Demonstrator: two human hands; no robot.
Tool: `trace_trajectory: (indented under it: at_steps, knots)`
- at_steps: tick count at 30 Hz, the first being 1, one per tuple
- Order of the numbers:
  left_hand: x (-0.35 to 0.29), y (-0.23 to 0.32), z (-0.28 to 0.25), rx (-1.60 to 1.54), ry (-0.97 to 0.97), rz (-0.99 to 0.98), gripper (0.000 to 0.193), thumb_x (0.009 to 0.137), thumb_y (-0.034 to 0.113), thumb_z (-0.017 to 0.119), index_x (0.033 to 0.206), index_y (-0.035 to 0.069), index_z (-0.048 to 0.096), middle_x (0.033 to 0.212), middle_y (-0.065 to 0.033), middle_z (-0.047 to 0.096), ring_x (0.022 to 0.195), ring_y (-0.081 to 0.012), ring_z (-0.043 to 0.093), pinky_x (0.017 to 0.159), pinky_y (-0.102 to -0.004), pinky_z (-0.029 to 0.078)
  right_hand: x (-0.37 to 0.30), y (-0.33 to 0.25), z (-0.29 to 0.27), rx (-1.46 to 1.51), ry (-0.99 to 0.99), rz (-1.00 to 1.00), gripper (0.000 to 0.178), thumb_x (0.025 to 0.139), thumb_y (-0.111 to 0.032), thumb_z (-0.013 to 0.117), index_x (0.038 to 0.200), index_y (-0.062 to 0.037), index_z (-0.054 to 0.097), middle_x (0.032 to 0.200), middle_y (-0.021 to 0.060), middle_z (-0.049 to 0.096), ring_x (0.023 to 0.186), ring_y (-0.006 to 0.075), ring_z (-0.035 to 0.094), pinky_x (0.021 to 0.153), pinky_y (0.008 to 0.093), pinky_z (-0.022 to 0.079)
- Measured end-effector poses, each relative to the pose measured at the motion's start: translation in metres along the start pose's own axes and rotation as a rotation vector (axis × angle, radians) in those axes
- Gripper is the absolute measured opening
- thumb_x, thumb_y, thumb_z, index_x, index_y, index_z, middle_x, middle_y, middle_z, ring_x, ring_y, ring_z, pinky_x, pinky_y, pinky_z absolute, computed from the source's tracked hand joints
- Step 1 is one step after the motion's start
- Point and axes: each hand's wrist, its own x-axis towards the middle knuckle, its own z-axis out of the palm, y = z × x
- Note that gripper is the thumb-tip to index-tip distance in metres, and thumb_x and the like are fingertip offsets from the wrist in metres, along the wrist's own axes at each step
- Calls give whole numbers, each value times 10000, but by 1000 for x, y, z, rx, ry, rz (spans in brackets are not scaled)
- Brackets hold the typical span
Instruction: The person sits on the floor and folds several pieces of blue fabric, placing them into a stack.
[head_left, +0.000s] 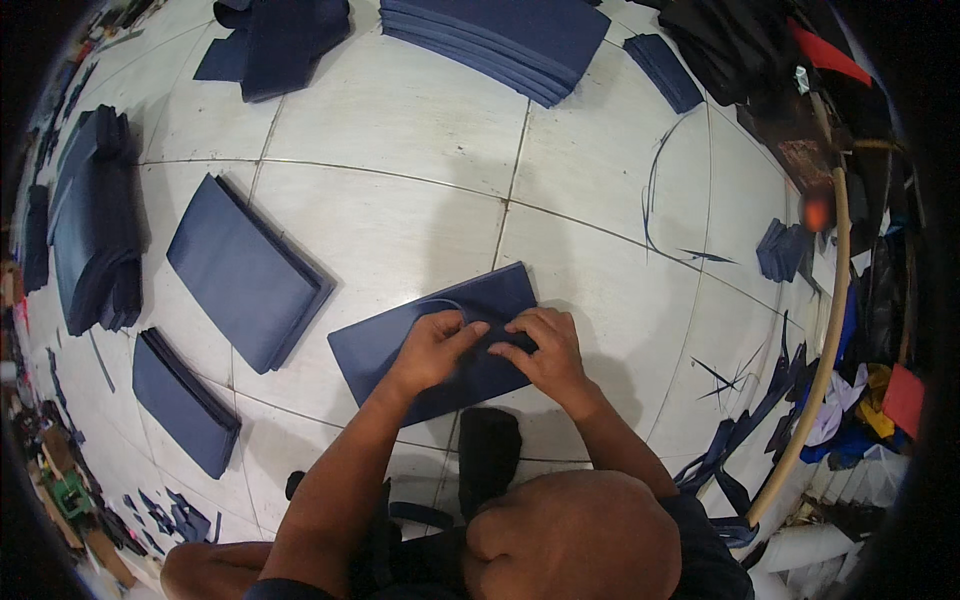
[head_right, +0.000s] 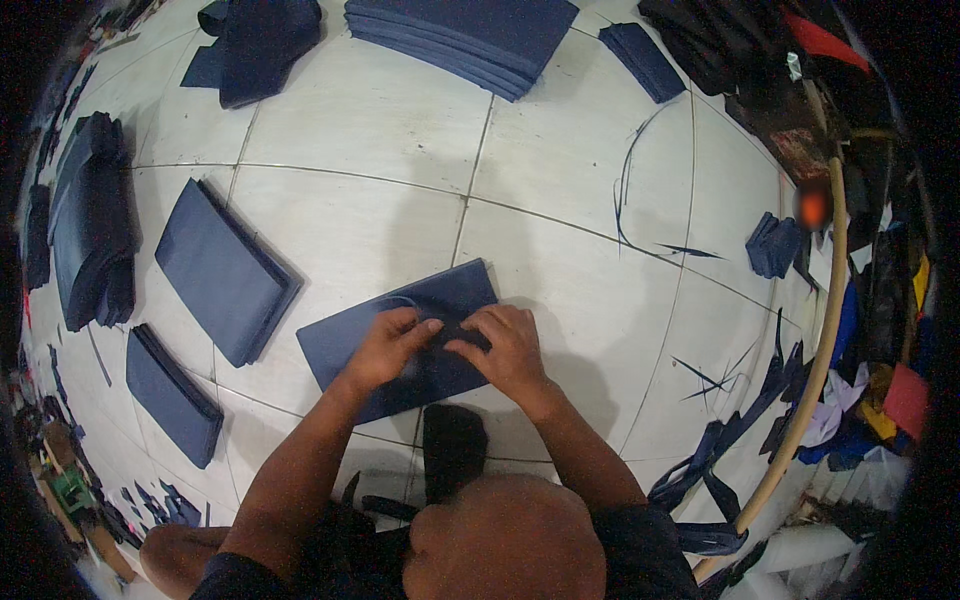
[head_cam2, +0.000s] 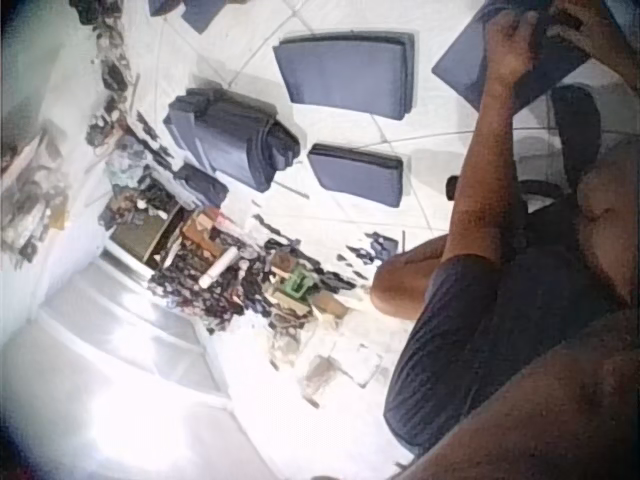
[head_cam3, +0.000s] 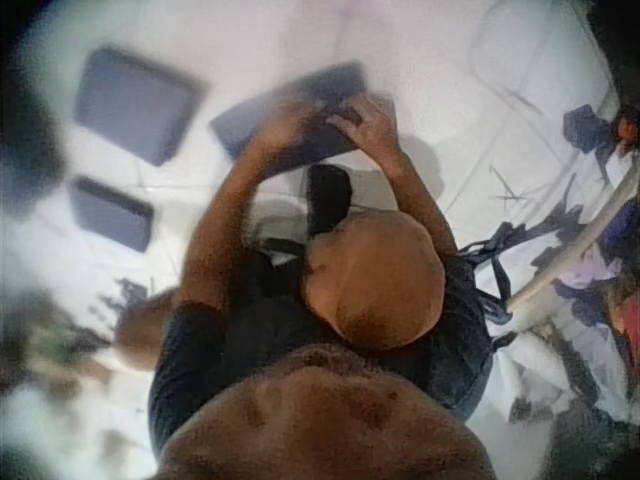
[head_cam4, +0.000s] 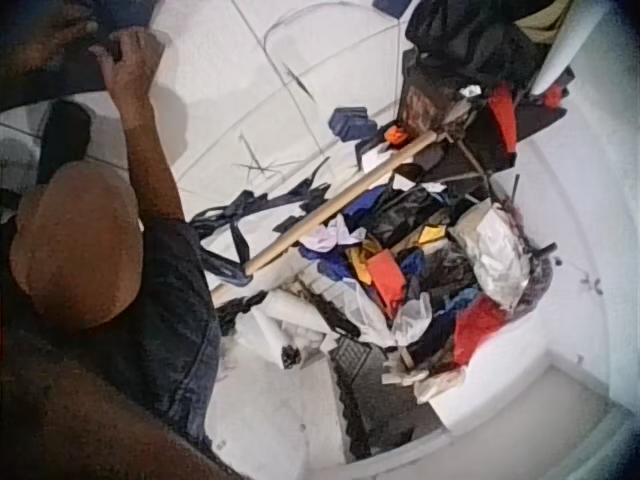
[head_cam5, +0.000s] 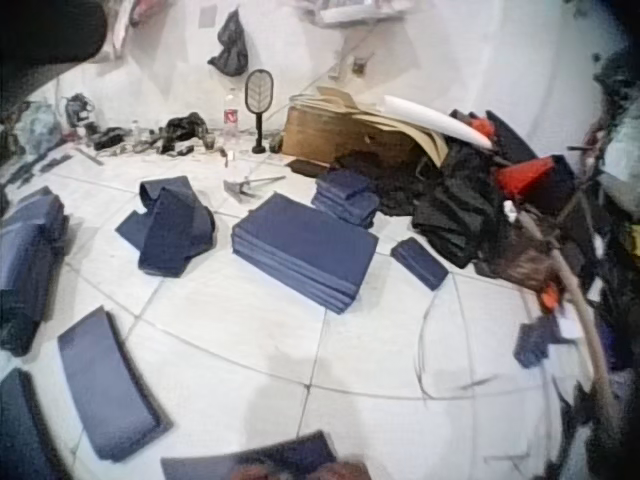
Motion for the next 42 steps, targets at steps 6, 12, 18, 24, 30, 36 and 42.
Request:
trace_trajectory:
  at_steps: [6, 12, 18, 24, 30, 36, 42]
  knots:
    - [-2, 13, -2, 45, 1, -46, 398, 961, 305, 688, 700, 36, 556, 639, 36, 479, 627, -76, 417, 548, -300, 371, 21, 1, -12, 251, -139, 350, 214, 877, -279, 746, 877, -68, 708, 805, 86, 675, 835, 268, 619, 828, 418, 434]
    - [-4, 10, 0, -38, 16, -53, 378, 961, 301, 690, 690, 69, 564, 644, 57, 475, 627, -61, 409, 537, -282, 350, 29, 8, 2, 8, 407, 248, 216, 923, -245, 702, 1009, -51, 662, 1048, 130, 640, 891, 293, 612, 749, 401, 463]
    - [-1, 6, 1, -19, -11, -66, 374, 961, 296, 688, 696, 55, 581, 640, 49, 476, 623, -65, 410, 544, -283, 360, -6, -1, 0, -90, 96, -58, 233, 819, -274, 799, 947, -104, 704, 982, 71, 646, 877, 252, 593, 779, 393, 423]
    - [-1, 0, -1, 17, 19, 15, 392, 962, 303, 686, 692, 43, 573, 629, 40, 453, 620, -79, 409, 540, -296, 354, 17, 5, -10, 156, -108, 264, 219, 885, -284, 729, 913, -67, 720, 876, 84, 685, 916, 275, 619, 830, 415, 430]
    - [-4, 24, -1, 16, 0, -88, 393, 958, 304, 690, 695, 38, 569, 640, 39, 468, 624, -79, 410, 549, -292, 361, 19, 9, -2, -5, 426, 299, 256, 906, -241, 709, 1095, -74, 662, 1093, 137, 614, 1013, 303, 576, 831, 430, 447]
    - [0, -3, -2, 42, -2, -17, 384, 964, 311, 682, 718, 30, 591, 652, 21, 519, 643, -77, 442, 565, -290, 386, 1, -8, -3, -126, 30, -48, 207, 860, -294, 761, 935, -107, 716, 958, 71, 661, 936, 262, 585, 789, 414, 434]
    - [-3, 18, -2, 3, -2, -35, 389, 964, 309, 678, 714, 22, 597, 647, 13, 530, 646, -80, 451, 565, -297, 391, 20, 6, -11, 206, -87, 279, 163, 872, -203, 740, 867, -41, 722, 826, 102, 674, 810, 265, 613, 767, 396, 446]
